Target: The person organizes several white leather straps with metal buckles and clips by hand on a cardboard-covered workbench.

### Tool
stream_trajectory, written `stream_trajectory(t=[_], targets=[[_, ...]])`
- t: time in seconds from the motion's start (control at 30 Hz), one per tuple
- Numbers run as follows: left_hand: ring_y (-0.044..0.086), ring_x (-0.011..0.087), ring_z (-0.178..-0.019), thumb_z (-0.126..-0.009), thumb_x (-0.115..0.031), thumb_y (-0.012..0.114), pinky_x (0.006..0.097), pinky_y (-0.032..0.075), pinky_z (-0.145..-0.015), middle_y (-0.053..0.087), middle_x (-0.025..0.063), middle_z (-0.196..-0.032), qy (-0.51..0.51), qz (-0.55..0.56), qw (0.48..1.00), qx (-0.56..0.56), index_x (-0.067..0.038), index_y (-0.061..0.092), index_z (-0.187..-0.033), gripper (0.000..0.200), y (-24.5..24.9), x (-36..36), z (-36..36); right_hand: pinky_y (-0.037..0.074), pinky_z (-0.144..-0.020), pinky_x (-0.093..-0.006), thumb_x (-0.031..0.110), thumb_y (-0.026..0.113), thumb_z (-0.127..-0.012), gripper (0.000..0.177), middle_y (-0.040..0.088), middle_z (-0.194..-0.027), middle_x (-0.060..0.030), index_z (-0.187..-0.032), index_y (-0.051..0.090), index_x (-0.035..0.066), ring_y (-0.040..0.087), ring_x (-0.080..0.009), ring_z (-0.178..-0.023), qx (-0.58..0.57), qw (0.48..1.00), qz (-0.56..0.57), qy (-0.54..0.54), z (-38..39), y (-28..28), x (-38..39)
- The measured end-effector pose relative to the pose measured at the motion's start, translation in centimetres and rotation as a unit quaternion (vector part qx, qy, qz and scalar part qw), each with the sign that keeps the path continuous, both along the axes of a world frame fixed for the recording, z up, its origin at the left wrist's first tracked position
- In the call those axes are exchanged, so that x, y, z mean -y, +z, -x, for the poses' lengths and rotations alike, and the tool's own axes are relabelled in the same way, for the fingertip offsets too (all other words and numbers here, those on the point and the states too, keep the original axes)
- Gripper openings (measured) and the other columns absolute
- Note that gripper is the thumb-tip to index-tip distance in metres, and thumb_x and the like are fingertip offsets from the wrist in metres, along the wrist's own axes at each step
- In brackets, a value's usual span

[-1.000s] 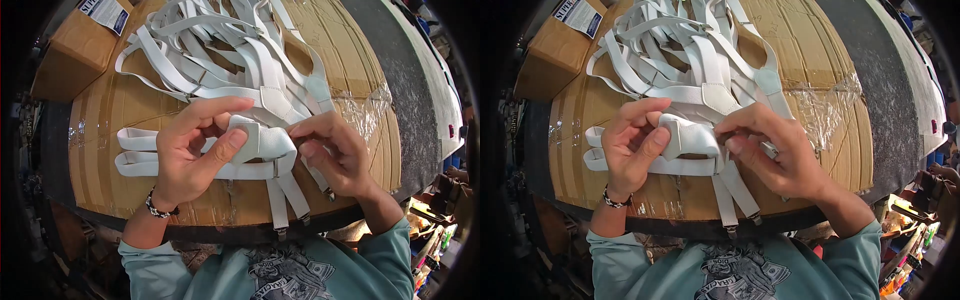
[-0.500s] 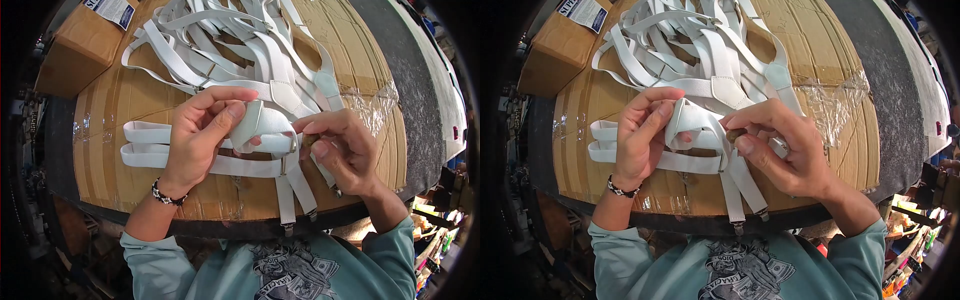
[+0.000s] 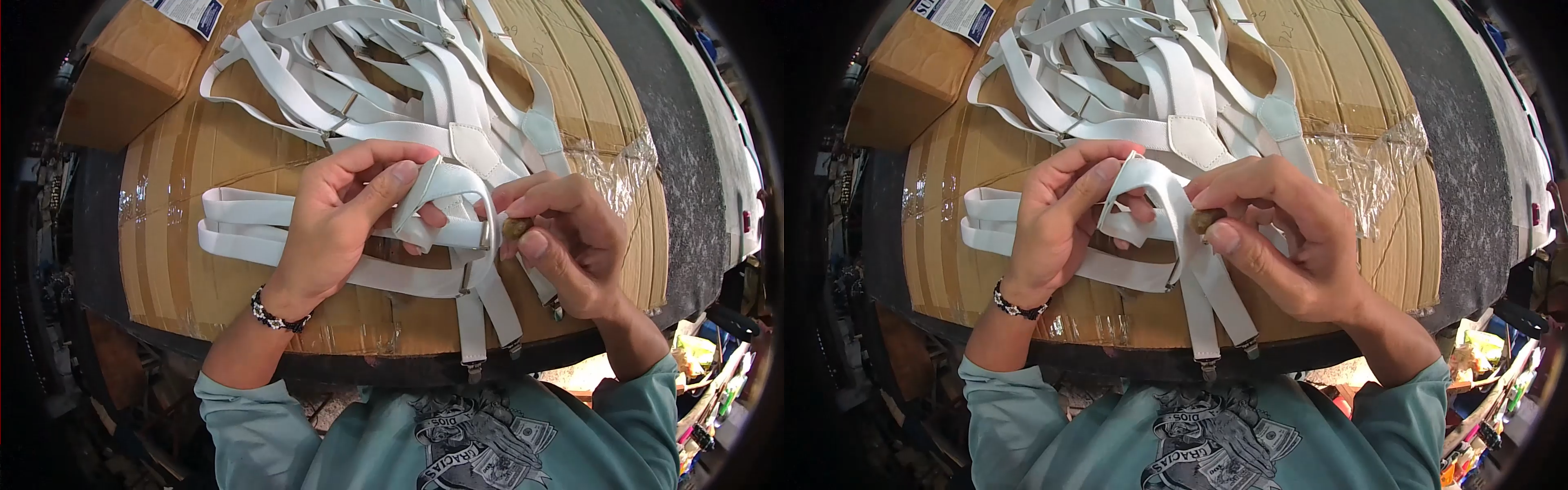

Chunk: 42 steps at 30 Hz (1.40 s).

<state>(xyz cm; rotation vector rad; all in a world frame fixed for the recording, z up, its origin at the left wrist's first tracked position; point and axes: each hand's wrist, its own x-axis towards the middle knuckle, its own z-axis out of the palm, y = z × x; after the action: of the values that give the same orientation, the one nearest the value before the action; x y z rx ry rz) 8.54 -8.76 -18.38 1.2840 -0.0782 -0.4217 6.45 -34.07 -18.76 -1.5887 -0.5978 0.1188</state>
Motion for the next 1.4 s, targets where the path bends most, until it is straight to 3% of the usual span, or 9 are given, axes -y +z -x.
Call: stream_trajectory(t=[0.33, 0.43, 0.53, 0.63, 0.77, 0.97, 1.1, 1.2, 1.4], targets=[[0.069, 0.0148, -0.099, -0.108, -0.019, 0.047, 0.0287, 0.056, -0.089, 0.071, 0.0112, -0.113, 0.019, -0.036, 0.998, 0.048, 0.004, 0.065, -0.126, 0.034, -0.4, 0.1, 0.0, 0.055, -0.075, -0.0261, 0.002, 0.066, -0.096, 0.018, 0.067, -0.113, -0.0156, -0.113, 0.063, -0.003, 0.066, -0.016, -0.094, -0.005, 0.998, -0.052, 0.018, 0.4, 0.3, -0.8], [0.068, 0.0146, -0.098, -0.111, -0.032, 0.041, 0.0285, 0.055, -0.087, 0.071, 0.0114, -0.113, -0.024, -0.018, 0.999, 0.042, 0.005, 0.063, -0.131, 0.048, -0.5, -0.1, 0.1, 0.055, -0.074, -0.0265, -0.001, 0.068, -0.092, 0.018, 0.067, -0.111, -0.0139, -0.11, 0.066, -0.002, 0.066, -0.0163, -0.091, 0.001, 1.0, -0.015, 0.014, 0.5, 0.7, -0.9], [0.066, 0.0142, -0.097, -0.109, -0.047, 0.038, 0.0283, 0.053, -0.086, 0.071, 0.012, -0.112, -0.074, -0.176, 0.973, 0.13, 0.007, 0.06, -0.134, 0.064, 1.6, -0.2, 0.9, 0.054, -0.073, -0.0281, -0.004, 0.07, -0.088, 0.022, 0.067, -0.109, -0.0123, -0.109, 0.067, 0.0, 0.067, -0.0174, -0.089, 0.046, 0.998, 0.043, 0.022, 0.4, 1.1, -0.7], [0.065, 0.0131, -0.096, -0.105, -0.046, 0.051, 0.0269, 0.051, -0.085, 0.071, 0.0118, -0.109, -0.055, -0.158, 0.959, 0.231, 0.006, 0.057, -0.138, 0.063, 0.8, 0.1, 1.6, 0.054, -0.072, -0.0303, -0.005, 0.072, -0.085, 0.025, 0.067, -0.108, -0.0115, -0.108, 0.068, 0.002, 0.067, -0.0203, -0.088, 0.099, 0.991, 0.084, 0.037, 0.4, 1.0, -0.8], [0.064, 0.0097, -0.092, -0.099, -0.02, 0.066, 0.023, 0.05, -0.079, 0.072, 0.0108, -0.108, -0.051, -0.216, 0.935, 0.275, 0.003, 0.058, -0.139, 0.047, 0.3, 0.5, 1.8, 0.054, -0.074, -0.0327, -0.005, 0.073, -0.083, 0.025, 0.067, -0.107, -0.0114, -0.106, 0.067, 0.003, 0.067, -0.0257, -0.092, 0.152, 0.981, 0.106, 0.057, 0.6, 1.1, -1.5], [0.057, 0.0093, -0.069, -0.1, -0.007, 0.061, 0.0265, 0.045, -0.06, 0.072, 0.0083, -0.098, -0.07, -0.278, 0.927, 0.243, 0.0, 0.063, -0.134, 0.035, 1.6, 0.9, 2.1, 0.056, -0.075, -0.0291, -0.009, 0.062, -0.092, 0.023, 0.067, -0.108, -0.0204, -0.115, 0.061, -0.007, 0.071, -0.0207, -0.085, 0.116, 0.99, 0.073, 0.028, 0.8, 1.2, -0.3], [0.056, 0.0257, -0.068, -0.088, 0.005, 0.066, 0.0335, 0.045, -0.058, 0.069, 0.0144, -0.093, -0.046, -0.289, 0.838, 0.46, 0.002, 0.064, -0.128, 0.04, -0.2, 1.3, 1.9, 0.055, -0.074, -0.0278, -0.01, 0.061, -0.091, 0.028, 0.066, -0.106, -0.0211, -0.119, 0.057, -0.008, 0.068, -0.0199, -0.085, 0.142, 0.987, 0.078, -0.007, 0.7, 1.3, 0.0], [0.06, 0.0333, -0.083, -0.074, 0.007, 0.069, 0.0414, 0.051, -0.07, 0.068, 0.015, -0.103, -0.106, -0.327, 0.817, 0.462, 0.005, 0.059, -0.127, 0.054, -0.1, 1.2, 2.5, 0.054, -0.071, -0.0267, -0.011, 0.064, -0.089, 0.028, 0.066, -0.102, -0.0204, -0.116, 0.059, -0.009, 0.067, -0.0194, -0.083, 0.138, 0.986, 0.09, -0.028, 0.6, 1.5, -0.3], [0.057, 0.032, -0.072, -0.072, 0.011, 0.067, 0.0406, 0.048, -0.061, 0.069, 0.0156, -0.1, -0.109, -0.333, 0.815, 0.461, 0.004, 0.063, -0.125, 0.054, 0.3, 1.7, 2.8, 0.054, -0.067, -0.0288, -0.01, 0.071, -0.083, 0.024, 0.069, -0.091, -0.0185, -0.106, 0.065, -0.008, 0.068, -0.0196, -0.077, 0.163, 0.976, 0.141, 0.019, -0.4, 1.9, -0.1]])
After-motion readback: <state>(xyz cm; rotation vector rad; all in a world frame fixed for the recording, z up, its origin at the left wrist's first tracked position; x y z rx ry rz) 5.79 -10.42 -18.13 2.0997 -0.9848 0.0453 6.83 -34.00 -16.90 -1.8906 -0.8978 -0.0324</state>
